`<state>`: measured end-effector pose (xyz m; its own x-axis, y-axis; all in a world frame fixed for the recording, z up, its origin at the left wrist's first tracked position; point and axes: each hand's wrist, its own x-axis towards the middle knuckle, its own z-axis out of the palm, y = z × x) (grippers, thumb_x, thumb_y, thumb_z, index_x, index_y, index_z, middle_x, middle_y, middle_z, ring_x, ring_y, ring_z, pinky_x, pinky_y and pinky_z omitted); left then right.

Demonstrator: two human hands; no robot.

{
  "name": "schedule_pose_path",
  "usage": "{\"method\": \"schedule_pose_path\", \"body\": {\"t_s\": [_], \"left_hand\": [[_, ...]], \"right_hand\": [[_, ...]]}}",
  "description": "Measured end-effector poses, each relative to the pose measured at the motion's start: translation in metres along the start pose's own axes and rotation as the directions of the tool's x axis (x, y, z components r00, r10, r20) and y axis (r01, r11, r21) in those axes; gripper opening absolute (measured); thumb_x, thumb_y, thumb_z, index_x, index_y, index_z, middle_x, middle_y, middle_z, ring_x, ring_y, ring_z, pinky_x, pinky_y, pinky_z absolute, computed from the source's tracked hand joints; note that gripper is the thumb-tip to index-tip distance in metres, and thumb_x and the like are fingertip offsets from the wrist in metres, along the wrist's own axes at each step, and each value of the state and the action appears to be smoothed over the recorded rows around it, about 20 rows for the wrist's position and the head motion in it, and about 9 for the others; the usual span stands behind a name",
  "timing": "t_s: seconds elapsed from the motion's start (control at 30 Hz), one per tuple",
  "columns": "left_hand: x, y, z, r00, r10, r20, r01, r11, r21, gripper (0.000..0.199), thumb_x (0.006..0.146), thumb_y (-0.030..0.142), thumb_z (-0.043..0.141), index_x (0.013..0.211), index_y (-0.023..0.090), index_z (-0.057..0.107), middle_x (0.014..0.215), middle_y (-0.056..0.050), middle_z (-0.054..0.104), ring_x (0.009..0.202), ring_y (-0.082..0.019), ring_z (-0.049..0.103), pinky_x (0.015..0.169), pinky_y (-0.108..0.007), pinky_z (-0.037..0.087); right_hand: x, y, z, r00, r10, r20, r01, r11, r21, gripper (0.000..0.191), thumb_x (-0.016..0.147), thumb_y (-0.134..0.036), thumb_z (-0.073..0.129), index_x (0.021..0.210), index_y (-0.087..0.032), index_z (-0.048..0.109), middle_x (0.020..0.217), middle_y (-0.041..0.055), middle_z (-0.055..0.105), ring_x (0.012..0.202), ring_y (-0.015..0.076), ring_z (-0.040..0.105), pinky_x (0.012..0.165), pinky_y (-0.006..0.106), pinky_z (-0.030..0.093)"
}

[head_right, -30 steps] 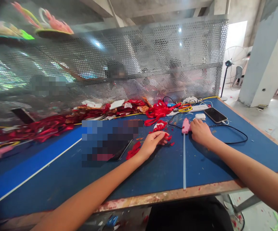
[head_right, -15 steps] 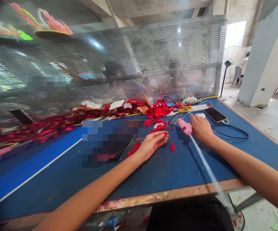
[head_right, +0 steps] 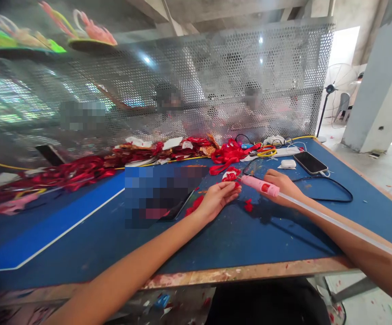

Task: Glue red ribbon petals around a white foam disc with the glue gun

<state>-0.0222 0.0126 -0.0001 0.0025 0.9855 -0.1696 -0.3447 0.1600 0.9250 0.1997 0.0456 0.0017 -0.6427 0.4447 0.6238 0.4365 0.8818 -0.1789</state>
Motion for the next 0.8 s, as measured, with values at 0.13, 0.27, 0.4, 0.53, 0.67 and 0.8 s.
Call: {"method": "schedule_pose_path", "body": {"t_s": [0.13, 0.27, 0.4, 0.53, 0.67, 0.8], "left_hand": [[-0.0017, 0.0004, 0.0002, 1.000, -0.011, 0.005, 0.011, 1.000, -0.021, 0.004, 0.075, 0.014, 0.068, 0.073, 0.011, 0.068, 0.069, -0.005, 0.072, 0.060, -0.010, 0.066, 0.061, -0.018, 0.052], [-0.0020, 0.0012, 0.0000, 1.000, -0.017, 0.003, 0.018, 0.999, -0.043, 0.006, 0.077, 0.013, 0.066, 0.072, 0.011, 0.068, 0.067, -0.004, 0.071, 0.058, -0.009, 0.065, 0.060, -0.018, 0.051], [-0.0018, 0.0004, 0.0001, 1.000, 0.009, -0.011, -0.010, 0.996, -0.091, 0.008, 0.072, 0.017, 0.071, 0.067, 0.013, 0.066, 0.066, -0.002, 0.070, 0.062, -0.010, 0.065, 0.064, -0.020, 0.051], [-0.0016, -0.0006, -0.0003, 1.000, 0.012, -0.009, -0.013, 0.994, -0.107, 0.008, 0.068, 0.017, 0.073, 0.066, 0.013, 0.066, 0.065, -0.002, 0.069, 0.065, -0.010, 0.065, 0.069, -0.022, 0.051], [-0.0013, -0.0010, -0.0010, 1.000, 0.000, 0.004, 0.001, 0.996, -0.094, 0.004, 0.070, 0.015, 0.071, 0.067, 0.013, 0.068, 0.065, -0.003, 0.070, 0.064, -0.011, 0.065, 0.069, -0.023, 0.050], [-0.0009, -0.0012, -0.0019, 1.000, -0.008, 0.013, 0.009, 0.996, -0.088, 0.003, 0.071, 0.014, 0.068, 0.069, 0.012, 0.069, 0.064, -0.003, 0.070, 0.062, -0.011, 0.065, 0.067, -0.022, 0.050]], "right_hand": [[-0.0014, -0.0015, -0.0011, 1.000, 0.010, 0.022, -0.010, 0.999, -0.038, 0.027, 0.088, -0.030, 0.049, 0.064, -0.019, 0.046, 0.063, -0.0002, 0.044, 0.060, 0.0121, 0.043, 0.054, 0.023, 0.033], [-0.0032, -0.0013, -0.0009, 0.998, 0.018, 0.064, -0.014, 0.998, -0.067, 0.026, 0.087, -0.026, 0.048, 0.062, -0.018, 0.045, 0.062, -0.0013, 0.040, 0.057, 0.0110, 0.039, 0.053, 0.023, 0.029], [-0.0043, -0.0001, -0.0004, 0.995, 0.014, 0.100, -0.008, 0.998, -0.061, 0.027, 0.087, -0.027, 0.048, 0.062, -0.018, 0.044, 0.062, -0.0010, 0.040, 0.060, 0.0119, 0.040, 0.055, 0.023, 0.029], [-0.0041, -0.0010, -0.0015, 0.993, 0.033, 0.116, -0.024, 0.997, -0.080, 0.027, 0.088, -0.027, 0.046, 0.062, -0.018, 0.044, 0.062, -0.0009, 0.040, 0.060, 0.0121, 0.040, 0.054, 0.023, 0.029], [-0.0035, -0.0022, -0.0028, 0.991, 0.036, 0.129, -0.027, 0.997, -0.076, 0.026, 0.088, -0.026, 0.045, 0.063, -0.019, 0.044, 0.061, -0.0009, 0.040, 0.060, 0.0127, 0.041, 0.054, 0.023, 0.029], [-0.0032, -0.0025, -0.0031, 0.990, 0.042, 0.137, -0.031, 0.996, -0.083, 0.025, 0.088, -0.027, 0.045, 0.063, -0.019, 0.044, 0.062, -0.0005, 0.040, 0.062, 0.0132, 0.041, 0.055, 0.023, 0.029]]}}
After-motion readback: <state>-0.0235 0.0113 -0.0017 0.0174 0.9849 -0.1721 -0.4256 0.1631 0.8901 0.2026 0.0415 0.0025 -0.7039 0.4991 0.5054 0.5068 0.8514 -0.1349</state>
